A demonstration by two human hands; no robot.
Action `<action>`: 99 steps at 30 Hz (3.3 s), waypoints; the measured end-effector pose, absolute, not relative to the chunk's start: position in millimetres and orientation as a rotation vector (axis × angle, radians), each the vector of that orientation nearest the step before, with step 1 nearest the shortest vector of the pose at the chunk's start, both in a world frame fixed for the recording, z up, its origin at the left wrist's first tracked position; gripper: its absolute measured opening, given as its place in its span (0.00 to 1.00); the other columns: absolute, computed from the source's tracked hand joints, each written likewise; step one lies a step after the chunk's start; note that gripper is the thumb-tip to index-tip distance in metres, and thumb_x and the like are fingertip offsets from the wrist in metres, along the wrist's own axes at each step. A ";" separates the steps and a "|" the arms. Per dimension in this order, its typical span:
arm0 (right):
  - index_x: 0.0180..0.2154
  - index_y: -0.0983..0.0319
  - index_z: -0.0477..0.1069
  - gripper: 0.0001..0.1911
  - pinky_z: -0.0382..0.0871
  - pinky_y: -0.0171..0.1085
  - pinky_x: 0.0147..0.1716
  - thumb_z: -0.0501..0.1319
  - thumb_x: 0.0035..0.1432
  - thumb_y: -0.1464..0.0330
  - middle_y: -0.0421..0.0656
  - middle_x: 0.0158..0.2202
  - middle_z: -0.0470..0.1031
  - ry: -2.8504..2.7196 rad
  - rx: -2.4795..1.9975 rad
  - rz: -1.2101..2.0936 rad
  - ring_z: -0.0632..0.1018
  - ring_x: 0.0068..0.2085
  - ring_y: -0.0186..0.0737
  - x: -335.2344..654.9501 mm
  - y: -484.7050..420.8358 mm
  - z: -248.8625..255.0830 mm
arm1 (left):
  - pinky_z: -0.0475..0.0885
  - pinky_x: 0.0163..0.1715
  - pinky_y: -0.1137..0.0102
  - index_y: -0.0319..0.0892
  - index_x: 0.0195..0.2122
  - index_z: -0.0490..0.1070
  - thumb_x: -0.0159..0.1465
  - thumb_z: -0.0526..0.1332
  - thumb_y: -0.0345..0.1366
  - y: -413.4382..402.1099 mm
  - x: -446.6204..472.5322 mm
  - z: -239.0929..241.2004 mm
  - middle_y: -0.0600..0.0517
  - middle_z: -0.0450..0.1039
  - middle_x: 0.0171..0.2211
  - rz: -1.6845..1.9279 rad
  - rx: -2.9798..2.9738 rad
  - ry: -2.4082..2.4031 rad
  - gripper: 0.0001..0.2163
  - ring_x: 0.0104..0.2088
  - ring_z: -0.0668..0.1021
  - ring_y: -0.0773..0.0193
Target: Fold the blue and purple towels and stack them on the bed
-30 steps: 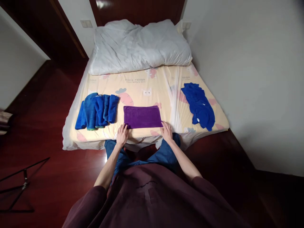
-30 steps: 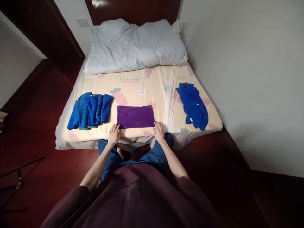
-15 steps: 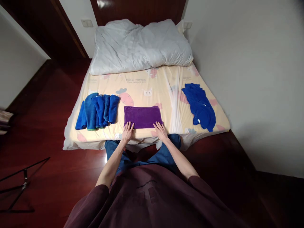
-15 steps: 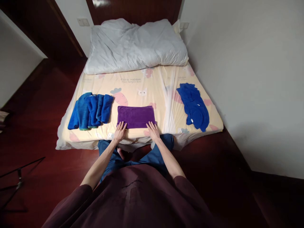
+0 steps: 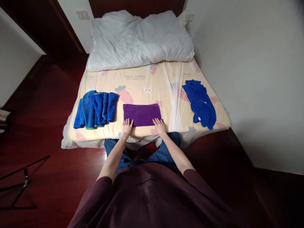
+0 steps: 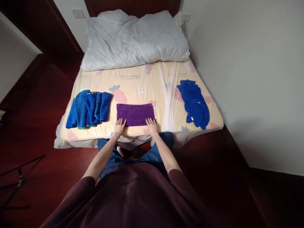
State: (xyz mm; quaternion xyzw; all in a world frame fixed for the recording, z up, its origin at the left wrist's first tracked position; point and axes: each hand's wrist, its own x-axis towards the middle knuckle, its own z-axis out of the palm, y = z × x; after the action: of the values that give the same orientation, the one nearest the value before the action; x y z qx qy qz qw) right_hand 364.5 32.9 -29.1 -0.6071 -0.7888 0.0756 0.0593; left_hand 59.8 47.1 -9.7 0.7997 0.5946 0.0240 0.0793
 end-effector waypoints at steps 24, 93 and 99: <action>0.66 0.63 0.68 0.33 0.58 0.51 0.70 0.51 0.62 0.81 0.48 0.68 0.67 -2.349 -1.704 0.377 0.68 0.69 0.48 380.0 -25.0 -26.4 | 0.59 0.70 0.48 0.43 0.70 0.63 0.67 0.47 0.21 -17.2 40.2 -17.1 0.38 0.63 0.69 0.097 2.427 1.726 0.30 0.71 0.63 0.51; 0.72 0.57 0.59 0.27 0.44 0.57 0.74 0.49 0.74 0.67 0.44 0.76 0.49 -2.376 -1.558 0.246 0.51 0.76 0.48 342.5 -14.4 -20.3 | 0.44 0.73 0.44 0.44 0.74 0.53 0.68 0.55 0.30 -10.5 94.7 -14.1 0.45 0.43 0.76 0.238 2.639 1.357 0.32 0.76 0.42 0.46; 0.73 0.56 0.56 0.29 0.41 0.64 0.73 0.51 0.74 0.66 0.45 0.77 0.45 -2.392 -1.663 0.216 0.46 0.77 0.54 332.3 -1.0 -24.2 | 0.38 0.70 0.34 0.46 0.74 0.54 0.71 0.54 0.35 1.4 110.2 -17.9 0.46 0.45 0.76 0.239 2.524 1.526 0.30 0.75 0.39 0.40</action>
State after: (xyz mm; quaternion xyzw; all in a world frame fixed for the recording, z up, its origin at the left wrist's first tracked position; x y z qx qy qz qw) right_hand 332.3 -1.0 -24.2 -0.5659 -0.8138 0.0734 0.1101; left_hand 110.2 1.4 -17.9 0.8494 0.5135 0.0805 0.0913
